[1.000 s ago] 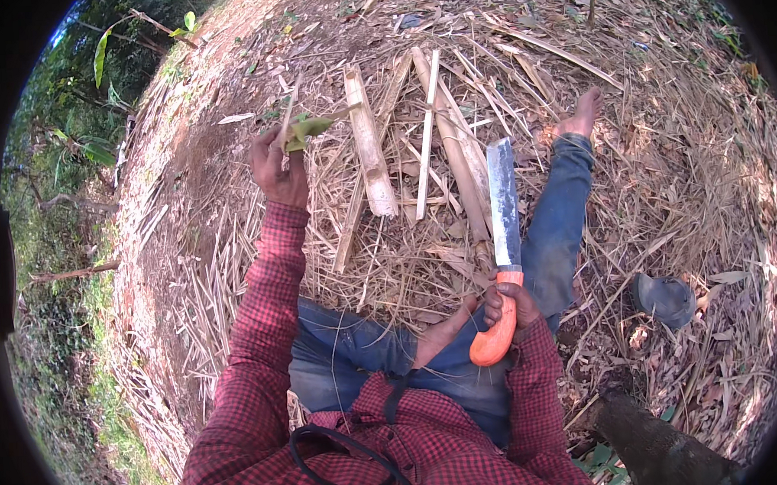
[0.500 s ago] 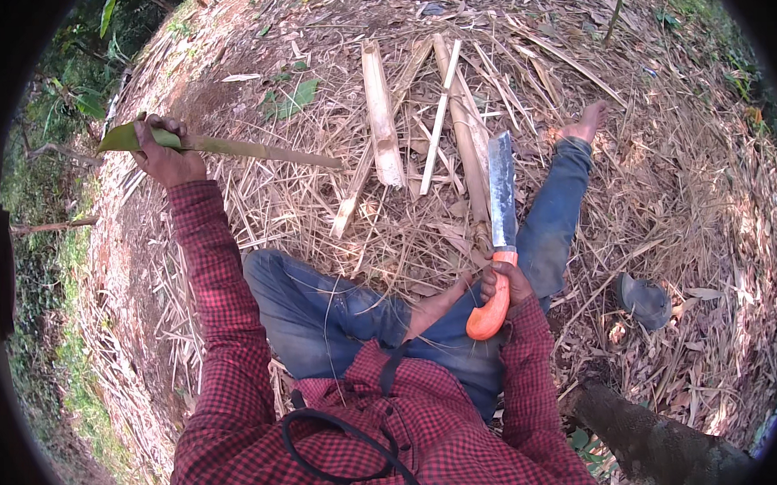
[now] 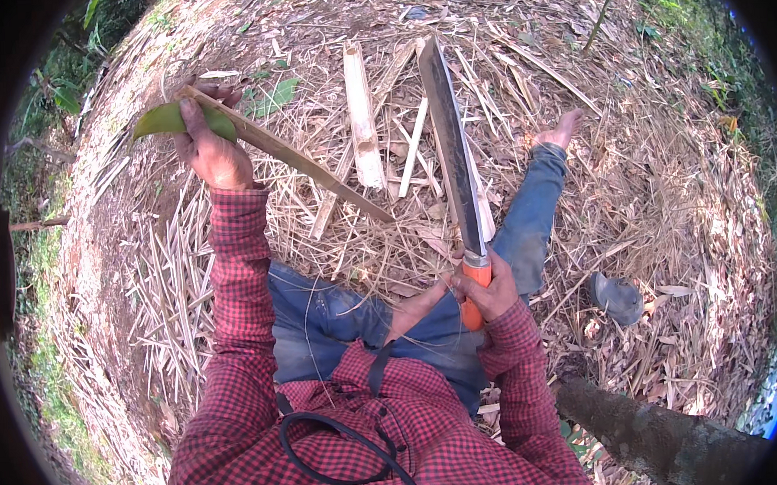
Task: The person sits on the ground and uses a machete to split bamboo stalks into thin strips. They hold the bamboo with one hand and strike it with the machete in the other, repeatedly processing the material into smaller pieces.
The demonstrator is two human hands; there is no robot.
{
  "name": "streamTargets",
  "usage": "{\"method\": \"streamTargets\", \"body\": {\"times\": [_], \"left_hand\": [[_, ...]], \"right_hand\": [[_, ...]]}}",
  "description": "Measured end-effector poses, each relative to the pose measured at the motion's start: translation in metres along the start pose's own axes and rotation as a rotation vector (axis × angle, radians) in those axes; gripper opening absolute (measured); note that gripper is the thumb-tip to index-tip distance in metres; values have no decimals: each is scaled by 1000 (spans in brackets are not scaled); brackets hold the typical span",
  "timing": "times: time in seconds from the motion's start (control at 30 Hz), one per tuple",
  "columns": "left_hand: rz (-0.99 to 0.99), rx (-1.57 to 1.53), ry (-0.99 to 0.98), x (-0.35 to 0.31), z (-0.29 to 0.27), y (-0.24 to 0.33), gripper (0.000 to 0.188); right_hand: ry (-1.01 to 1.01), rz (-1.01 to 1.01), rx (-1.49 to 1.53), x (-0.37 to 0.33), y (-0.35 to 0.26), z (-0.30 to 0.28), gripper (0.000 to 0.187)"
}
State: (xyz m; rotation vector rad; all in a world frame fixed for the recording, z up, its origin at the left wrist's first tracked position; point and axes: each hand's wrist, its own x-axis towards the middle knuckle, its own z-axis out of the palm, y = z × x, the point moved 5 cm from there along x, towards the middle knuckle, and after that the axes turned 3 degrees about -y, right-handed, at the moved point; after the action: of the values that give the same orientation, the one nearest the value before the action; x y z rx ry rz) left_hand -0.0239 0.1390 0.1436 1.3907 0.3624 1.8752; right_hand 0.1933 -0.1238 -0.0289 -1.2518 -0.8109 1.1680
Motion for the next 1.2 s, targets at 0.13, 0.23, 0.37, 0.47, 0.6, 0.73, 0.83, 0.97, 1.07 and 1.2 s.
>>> {"method": "streamTargets", "body": {"times": [0.13,0.23,0.37,0.47,0.6,0.73,0.83,0.97,1.07,1.2], "left_hand": [[-216,126,-218,16,11,3,26],[-331,186,-350,10,21,-1,24],[-416,248,-343,-6,23,-2,24],[-428,194,-347,-21,27,-6,28],[-423,208,-323,-40,35,-8,24],[-414,209,-308,-44,42,-4,26],[-429,187,-305,-46,45,-4,26],[-428,214,-321,-48,46,-11,26],[-415,231,-324,-51,45,-16,27],[-393,239,-385,-54,45,-21,25]], "right_hand": [[72,-226,-347,8,-60,27,38],[6,-243,-295,19,-112,60,46],[-51,-429,-442,41,-165,94,49],[-71,-472,-625,52,-196,110,47],[-33,-442,-758,62,-205,117,48],[-3,-465,-734,66,-204,112,52],[-46,-405,-670,66,-201,109,54],[-8,-427,-726,64,-206,106,51],[-2,-388,-758,62,-207,105,48],[18,-317,-794,62,-202,103,47]]}}
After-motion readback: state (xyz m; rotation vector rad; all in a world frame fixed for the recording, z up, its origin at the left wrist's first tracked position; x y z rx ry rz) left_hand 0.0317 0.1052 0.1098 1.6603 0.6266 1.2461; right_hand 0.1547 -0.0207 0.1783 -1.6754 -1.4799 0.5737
